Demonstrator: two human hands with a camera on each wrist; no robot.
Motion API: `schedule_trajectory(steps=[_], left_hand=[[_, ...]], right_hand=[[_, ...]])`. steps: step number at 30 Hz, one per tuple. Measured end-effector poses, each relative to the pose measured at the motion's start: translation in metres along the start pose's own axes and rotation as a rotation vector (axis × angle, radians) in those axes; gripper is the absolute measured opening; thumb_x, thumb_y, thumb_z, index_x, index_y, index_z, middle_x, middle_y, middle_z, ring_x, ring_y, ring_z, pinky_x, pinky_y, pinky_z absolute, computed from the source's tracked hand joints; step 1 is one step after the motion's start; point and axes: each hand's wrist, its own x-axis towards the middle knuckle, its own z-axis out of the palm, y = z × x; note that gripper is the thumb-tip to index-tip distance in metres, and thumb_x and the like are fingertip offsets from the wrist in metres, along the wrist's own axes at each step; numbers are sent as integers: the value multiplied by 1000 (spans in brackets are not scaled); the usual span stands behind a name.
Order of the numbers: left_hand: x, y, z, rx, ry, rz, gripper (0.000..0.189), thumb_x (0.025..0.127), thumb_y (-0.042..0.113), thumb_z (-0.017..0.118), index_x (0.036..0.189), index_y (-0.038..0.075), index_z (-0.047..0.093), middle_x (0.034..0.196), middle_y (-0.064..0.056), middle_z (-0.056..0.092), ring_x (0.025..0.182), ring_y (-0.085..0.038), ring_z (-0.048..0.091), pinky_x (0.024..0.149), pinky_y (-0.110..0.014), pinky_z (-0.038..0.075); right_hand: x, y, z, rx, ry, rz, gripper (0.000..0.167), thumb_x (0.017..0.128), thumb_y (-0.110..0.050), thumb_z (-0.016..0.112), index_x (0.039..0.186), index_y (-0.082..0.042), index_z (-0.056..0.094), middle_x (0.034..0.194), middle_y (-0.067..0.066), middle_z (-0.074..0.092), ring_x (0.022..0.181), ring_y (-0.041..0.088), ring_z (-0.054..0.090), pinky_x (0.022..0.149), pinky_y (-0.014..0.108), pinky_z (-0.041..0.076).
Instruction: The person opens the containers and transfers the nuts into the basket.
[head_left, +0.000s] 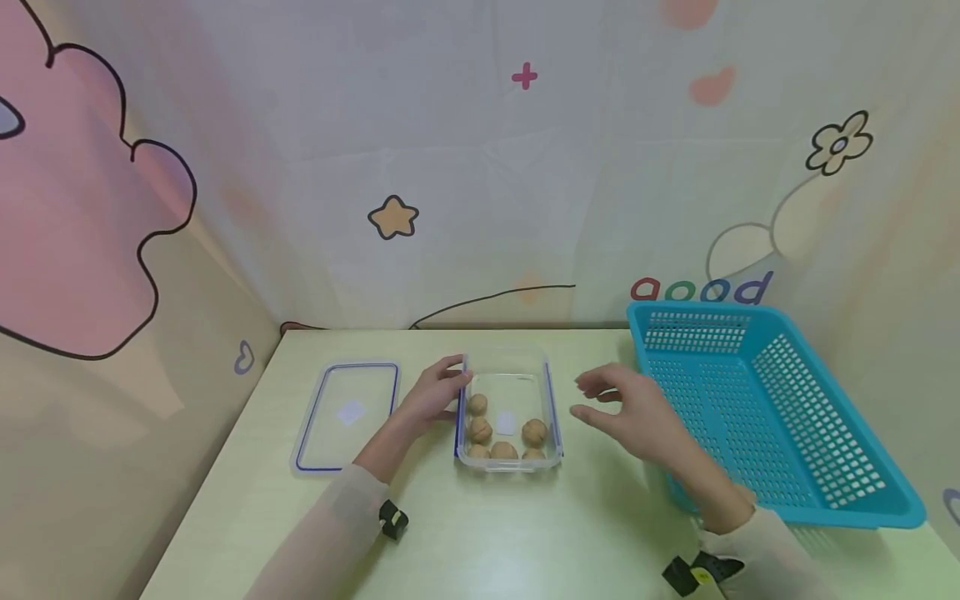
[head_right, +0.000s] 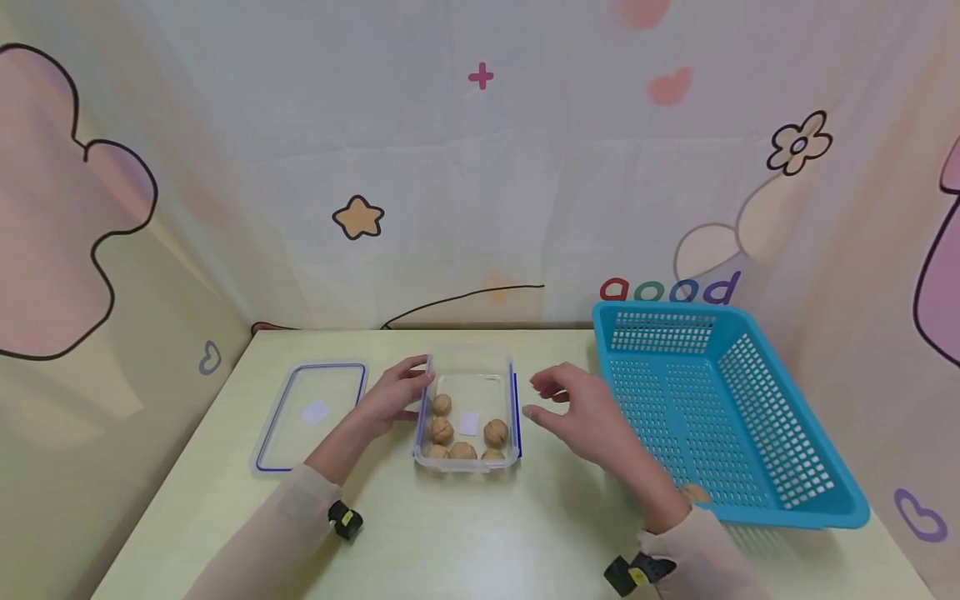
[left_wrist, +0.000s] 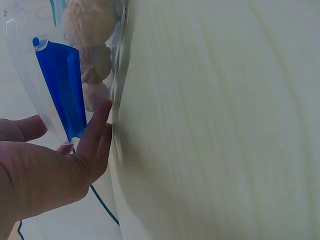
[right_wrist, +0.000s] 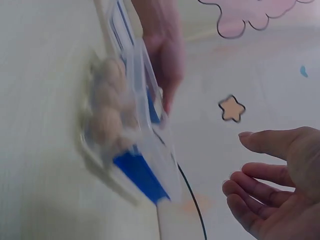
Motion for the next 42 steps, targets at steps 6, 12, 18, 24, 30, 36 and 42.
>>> schedule_trajectory(steps=[6,12,18,24,30,36,42], left_hand=[[0,0,16,2,-24,7,57,110,25,59,162,11,40,157,-26,44,138,-49,52,97,-63,57],[0,2,27,-24,-22,-2,56,109,25,61,161,12,43,155,-24,48,135,-47,55,94,-61,59],[2,2,34,-32,-37,-7,58,108,25,62,161,11,43,153,-25,49,133,-46,57,89,-57,62],[4,1,35,-23,-54,6,56,109,26,61,160,11,42,155,-24,47,137,-45,54,96,-57,59],[4,-2,36,-18,-45,40,58,108,23,64,160,8,43,157,-26,44,143,-45,48,100,-56,57],[1,-1,34,-18,-47,32,59,107,25,65,160,9,44,160,-25,42,145,-46,46,100,-60,56],[5,-2,33,-34,-59,1,59,107,28,66,160,13,45,162,-23,41,147,-44,44,103,-60,55]], right_hand=[[12,-9,46,82,-69,-30,31,93,-14,83,119,-2,71,114,10,73,106,31,70,96,52,60],[27,-5,82,118,-172,-11,32,93,-13,83,121,0,71,116,15,72,107,33,68,98,53,58],[37,2,102,58,-230,-39,25,94,-12,81,116,-1,74,109,9,73,101,24,68,91,45,60],[38,7,109,31,-277,-16,20,95,-11,79,113,-3,76,100,1,71,94,18,68,86,42,60],[39,9,111,12,-307,-39,21,95,-11,80,114,-3,76,93,-2,69,86,15,64,80,37,59],[39,9,112,2,-318,-44,22,93,-9,81,114,-3,75,89,-4,67,80,13,59,74,31,54],[40,9,111,-9,-312,-34,18,93,-9,81,110,-5,75,85,-6,64,77,12,57,70,30,51]])
